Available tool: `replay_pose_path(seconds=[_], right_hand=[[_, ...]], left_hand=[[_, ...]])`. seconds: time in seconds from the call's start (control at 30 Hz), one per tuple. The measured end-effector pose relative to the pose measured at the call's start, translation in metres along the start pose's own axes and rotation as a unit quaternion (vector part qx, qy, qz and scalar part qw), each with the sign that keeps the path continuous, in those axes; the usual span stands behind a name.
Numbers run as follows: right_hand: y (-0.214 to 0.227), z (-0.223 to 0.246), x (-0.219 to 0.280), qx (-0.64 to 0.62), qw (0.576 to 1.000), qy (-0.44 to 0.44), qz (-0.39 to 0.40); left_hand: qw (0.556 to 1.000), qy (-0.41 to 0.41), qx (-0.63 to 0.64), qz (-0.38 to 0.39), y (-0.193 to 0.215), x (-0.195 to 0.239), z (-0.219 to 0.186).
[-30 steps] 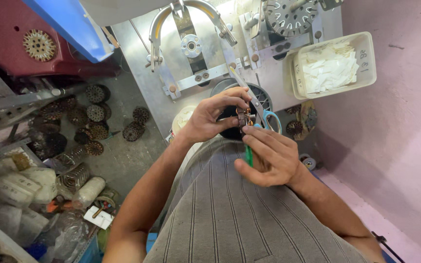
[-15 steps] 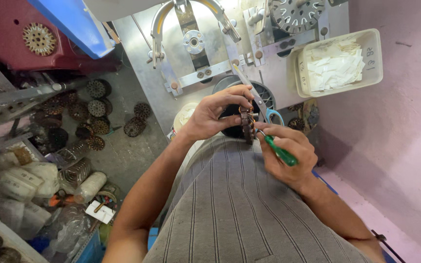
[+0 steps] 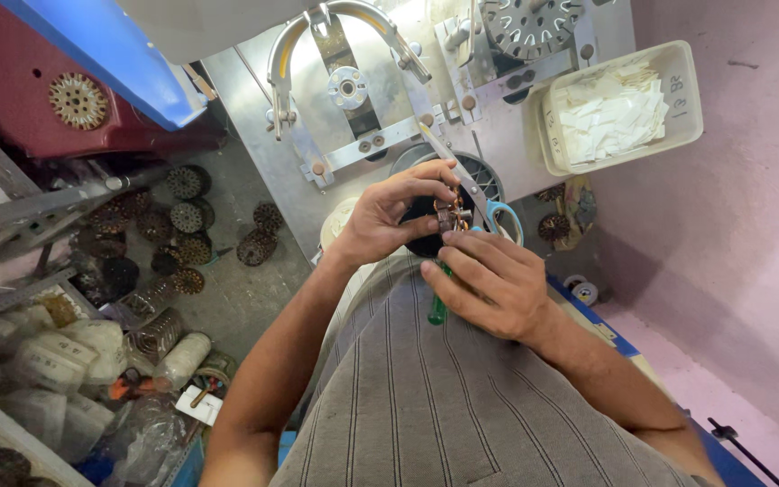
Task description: The person assembles a motor stator using scissors and a screwdriver. They manipulate copper wire windings and use the tools to trim and secure parts while the stator is held in a machine fixture.
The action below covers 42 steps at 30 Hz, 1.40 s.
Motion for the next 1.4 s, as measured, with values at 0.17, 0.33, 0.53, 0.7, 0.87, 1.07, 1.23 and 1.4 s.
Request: replay_pose_path(seconds=[0.17, 0.33, 0.53, 0.7, 0.87, 1.07, 1.23, 1.4], right_hand=[[-0.008, 0.002, 0.018, -0.14, 0.916, -0.357, -0.116], [-0.016, 0.005, 0.031, -0.18, 0.901, -0.332, -0.211], [-0.017, -0.001, 0.032, -0.188, 0.886, -0.351, -0.24], [-0.01, -0.027, 0.045, -0.328, 0.758, -0.496, -0.266], [-0.019, -0.061, 0.052, -0.457, 0.649, -0.538, -0.284], [-0.03, -0.073, 0.062, -0.534, 0.577, -0.552, -0.279], [-0.031, -0.066, 0.065, -0.507, 0.588, -0.555, -0.298], [-0.016, -0.021, 0.063, -0.29, 0.827, -0.396, -0.274]], left_hand=[[1.0, -0.006, -0.013, 0.0, 0.001, 0.001, -0.002], [1.0, 0.008, 0.013, -0.003, 0.0, 0.002, -0.002], [1.0, -0.005, -0.013, -0.006, -0.001, 0.001, -0.003], [1.0, -0.006, -0.003, 0.0, 0.0, 0.001, 0.0], [1.0, -0.013, 0.002, 0.009, 0.0, -0.003, 0.001], [1.0, -0.003, 0.01, 0.005, -0.001, -0.001, -0.002], [1.0, -0.013, 0.0, 0.003, -0.002, -0.002, 0.0], [1.0, -0.009, -0.008, -0.003, -0.002, -0.001, 0.0]])
Point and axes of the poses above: each hand's wrist, its own x-axis away from the middle knuckle, its own y-axis out of the back of the hand, z = x × y, the point moved 2 cm from there along -x, towards the middle knuckle, and after that the axes turned 9 degrees about y, right-handed, at the moved point
